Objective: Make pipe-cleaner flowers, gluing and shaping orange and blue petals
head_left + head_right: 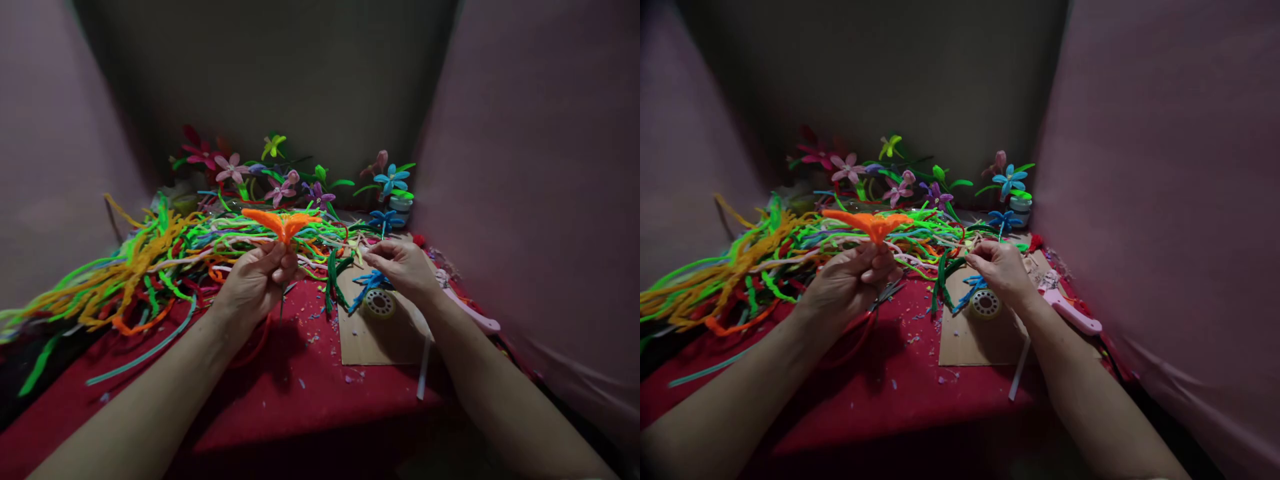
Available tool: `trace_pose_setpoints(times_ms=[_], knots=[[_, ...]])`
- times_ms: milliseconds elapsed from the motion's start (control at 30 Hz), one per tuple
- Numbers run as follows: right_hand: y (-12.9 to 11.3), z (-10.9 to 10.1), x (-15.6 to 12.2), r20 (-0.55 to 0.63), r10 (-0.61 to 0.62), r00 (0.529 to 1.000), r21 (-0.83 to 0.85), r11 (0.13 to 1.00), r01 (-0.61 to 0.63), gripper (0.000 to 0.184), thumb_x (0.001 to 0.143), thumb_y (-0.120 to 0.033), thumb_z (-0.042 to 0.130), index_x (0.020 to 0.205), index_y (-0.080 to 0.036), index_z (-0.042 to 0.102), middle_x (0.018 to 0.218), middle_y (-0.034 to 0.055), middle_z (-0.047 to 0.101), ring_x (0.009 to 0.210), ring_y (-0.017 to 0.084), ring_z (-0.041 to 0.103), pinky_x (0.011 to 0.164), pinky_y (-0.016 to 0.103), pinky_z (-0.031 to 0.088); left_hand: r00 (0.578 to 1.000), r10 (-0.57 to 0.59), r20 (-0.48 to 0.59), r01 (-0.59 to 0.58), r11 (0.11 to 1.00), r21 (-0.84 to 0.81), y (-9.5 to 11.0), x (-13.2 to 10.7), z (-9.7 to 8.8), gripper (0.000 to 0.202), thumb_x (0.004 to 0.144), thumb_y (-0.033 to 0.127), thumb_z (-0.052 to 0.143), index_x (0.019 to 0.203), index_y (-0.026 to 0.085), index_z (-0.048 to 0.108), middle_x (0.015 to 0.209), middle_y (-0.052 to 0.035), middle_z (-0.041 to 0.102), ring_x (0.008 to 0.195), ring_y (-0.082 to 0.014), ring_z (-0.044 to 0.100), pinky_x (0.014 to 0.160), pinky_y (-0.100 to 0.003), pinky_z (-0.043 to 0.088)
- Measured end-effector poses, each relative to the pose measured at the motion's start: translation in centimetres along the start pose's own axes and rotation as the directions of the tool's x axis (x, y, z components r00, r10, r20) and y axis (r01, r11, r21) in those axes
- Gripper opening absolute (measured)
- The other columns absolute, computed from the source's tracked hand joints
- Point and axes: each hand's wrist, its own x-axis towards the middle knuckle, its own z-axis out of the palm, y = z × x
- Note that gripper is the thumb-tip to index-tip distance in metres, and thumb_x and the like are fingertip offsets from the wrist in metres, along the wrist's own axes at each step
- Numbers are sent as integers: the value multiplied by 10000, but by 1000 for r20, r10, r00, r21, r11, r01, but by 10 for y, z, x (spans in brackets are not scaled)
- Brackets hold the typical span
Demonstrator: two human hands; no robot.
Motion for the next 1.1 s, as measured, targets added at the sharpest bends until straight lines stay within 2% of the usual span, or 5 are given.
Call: trace_pose_setpoints(times_ms=[267, 367, 533, 700, 1100], knots=[[3, 4, -7, -180, -124, 976, -182, 979, 91, 374, 839, -384, 495, 551, -156, 566, 512, 9, 531, 499, 108, 452, 505, 238, 321, 1000, -4, -15, 4, 1000, -2, 2, -1, 2, 143, 813, 85, 533, 673, 92, 559, 533, 40, 425, 411, -24, 329, 540, -227, 452], [0, -9, -8, 82, -103, 991, -197, 973, 117, 352, 844, -362, 480, 581, -156, 593, 520, 3, 542, 495, 105, 458, 500, 235, 317, 1000, 18, 19, -18, 1000, 4, 0, -1, -2, 127, 807, 84, 546, 681, 98, 556, 549, 39, 432, 424, -27, 339, 544, -226, 448], [5, -22, -26, 501, -74, 862, -407, 859, 311, 177, 733, -352, 640, 735, -176, 655, 723, 56, 634, 678, 170, 550, 611, 274, 376, 999, 0, 44, -1, 1000, 16, -1, 0, -5, 143, 809, 106, 557, 666, 103, 547, 534, 47, 406, 425, -30, 329, 519, -216, 422], [17, -11, -46, 469, -71, 881, -550, 756, 354, 374, 698, -354, 680, 1020, -185, 596, 978, 111, 600, 917, 268, 530, 757, 377, 406, 999, -20, 44, 19, 1000, 4, -2, -1, -1, 124, 802, 88, 551, 679, 105, 551, 538, 42, 421, 423, -29, 336, 528, -218, 428], [-24, -30, -48, 296, -31, 955, -197, 976, 93, 360, 758, -306, 608, 1112, -237, 622, 822, 26, 491, 752, 161, 489, 677, 311, 424, 987, -114, 111, 110, 993, 46, -13, -8, 6, 157, 727, 191, 679, 669, 114, 554, 529, 38, 469, 412, -29, 353, 497, -199, 387]])
